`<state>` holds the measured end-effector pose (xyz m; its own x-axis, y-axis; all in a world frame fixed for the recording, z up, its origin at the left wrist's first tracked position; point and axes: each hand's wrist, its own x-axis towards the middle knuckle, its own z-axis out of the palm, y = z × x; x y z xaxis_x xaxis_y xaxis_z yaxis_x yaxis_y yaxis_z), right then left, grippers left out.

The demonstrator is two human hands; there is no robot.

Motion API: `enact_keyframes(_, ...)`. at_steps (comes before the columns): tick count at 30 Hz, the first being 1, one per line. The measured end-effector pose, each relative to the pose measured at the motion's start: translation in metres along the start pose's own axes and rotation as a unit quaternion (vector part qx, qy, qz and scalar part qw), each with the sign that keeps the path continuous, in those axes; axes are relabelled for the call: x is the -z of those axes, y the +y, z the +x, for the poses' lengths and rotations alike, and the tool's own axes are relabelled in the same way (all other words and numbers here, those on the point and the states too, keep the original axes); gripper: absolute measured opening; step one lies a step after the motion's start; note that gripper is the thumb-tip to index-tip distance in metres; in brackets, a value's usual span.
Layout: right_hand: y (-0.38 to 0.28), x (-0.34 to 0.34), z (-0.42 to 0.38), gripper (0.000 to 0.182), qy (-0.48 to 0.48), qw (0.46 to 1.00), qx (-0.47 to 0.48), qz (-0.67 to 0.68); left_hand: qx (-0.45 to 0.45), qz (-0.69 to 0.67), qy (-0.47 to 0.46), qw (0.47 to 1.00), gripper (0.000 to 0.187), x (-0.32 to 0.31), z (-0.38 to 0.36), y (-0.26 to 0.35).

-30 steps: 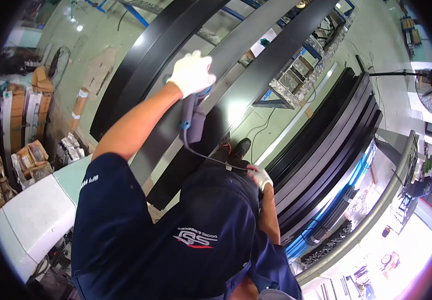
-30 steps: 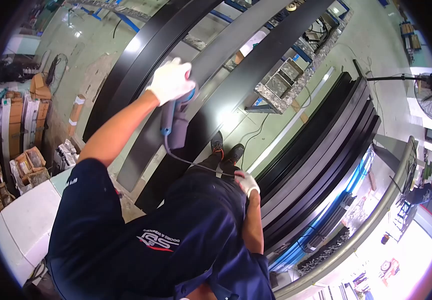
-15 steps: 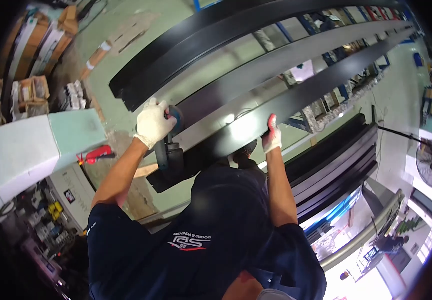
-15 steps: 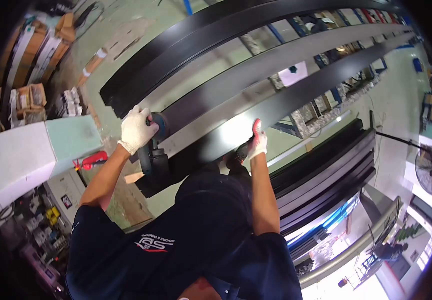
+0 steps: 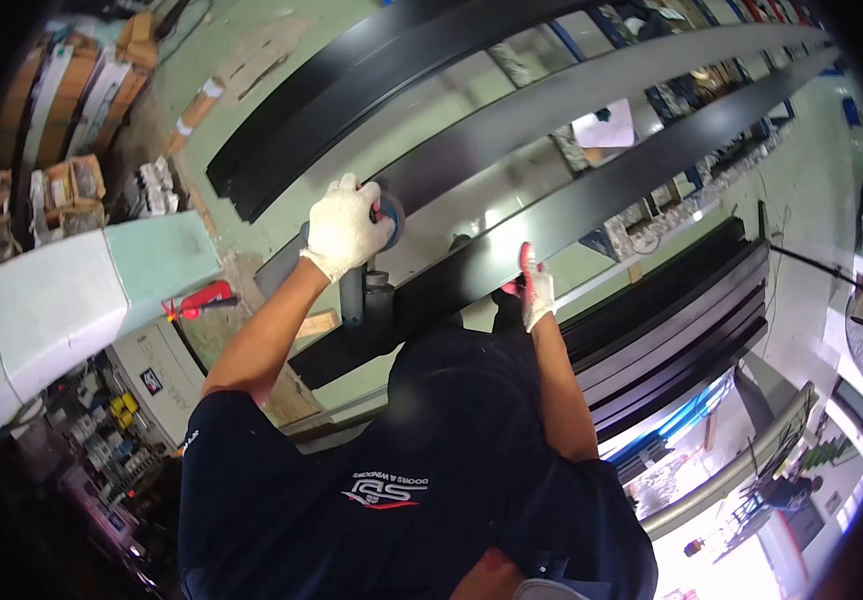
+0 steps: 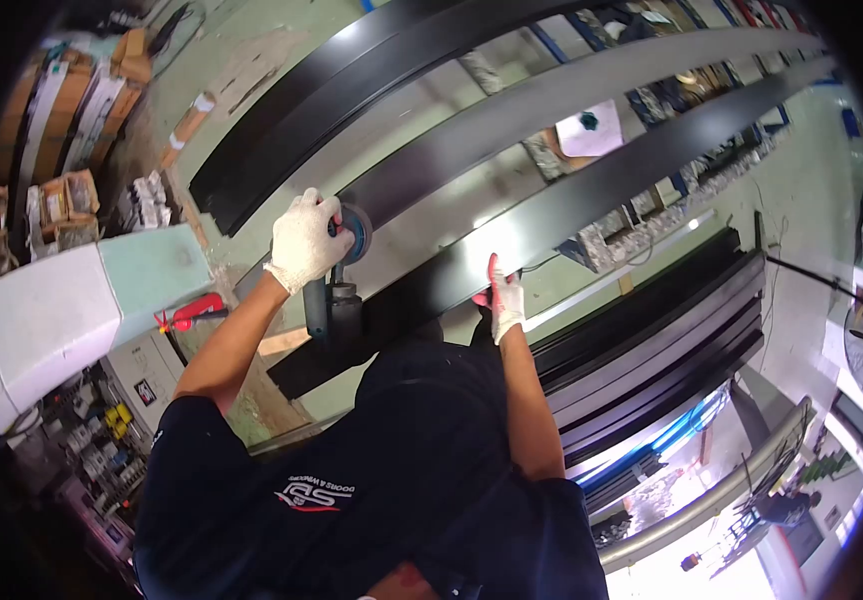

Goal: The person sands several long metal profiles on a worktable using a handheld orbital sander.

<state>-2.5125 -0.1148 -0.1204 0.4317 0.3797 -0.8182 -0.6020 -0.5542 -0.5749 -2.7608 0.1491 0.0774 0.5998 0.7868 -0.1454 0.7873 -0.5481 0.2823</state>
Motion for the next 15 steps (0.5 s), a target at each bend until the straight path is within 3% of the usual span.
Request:
enact_keyframes(3,-0.023,0.020,-0.012,0.061,0.018,0.994,0.022,-0.107,-0.029,0.014,-0.005,0.999,0.022,-0.006,0.049,0.047)
enact_keyframes(5,-0.040,0.051,-0.015,0.050,0.171,0.957,0.152,-0.181,-0.056,0.017,-0.008,0.998,0.024,-0.014,0.085,0.079)
enact_keyframes(8,-0.087,0.110,-0.002,0.040,0.431,0.860,0.210,-0.175,-0.061,0.025,-0.031,0.997,0.028,-0.021,0.141,0.134)
enact_keyframes(9,-0.091,0.136,0.020,0.044,0.470,0.837,0.241,-0.146,-0.069,0.026,-0.033,0.997,0.029,-0.025,0.161,0.152)
enact_keyframes(10,-0.104,0.164,0.039,0.049,0.461,0.864,0.164,-0.124,-0.067,0.039,-0.036,0.996,0.030,-0.029,0.181,0.174)
enact_keyframes(11,-0.119,0.178,0.055,0.062,0.497,0.845,0.129,-0.151,-0.072,0.049,-0.025,0.996,0.031,-0.036,0.203,0.194)
enact_keyframes(13,-0.151,0.191,0.091,0.072,0.503,0.853,0.107,-0.091,-0.066,0.042,-0.033,0.996,0.034,-0.043,0.248,0.238)
enact_keyframes(15,-0.175,0.190,0.127,0.083,0.436,0.891,0.116,-0.056,-0.103,0.045,-0.005,0.994,0.038,-0.060,0.296,0.271)
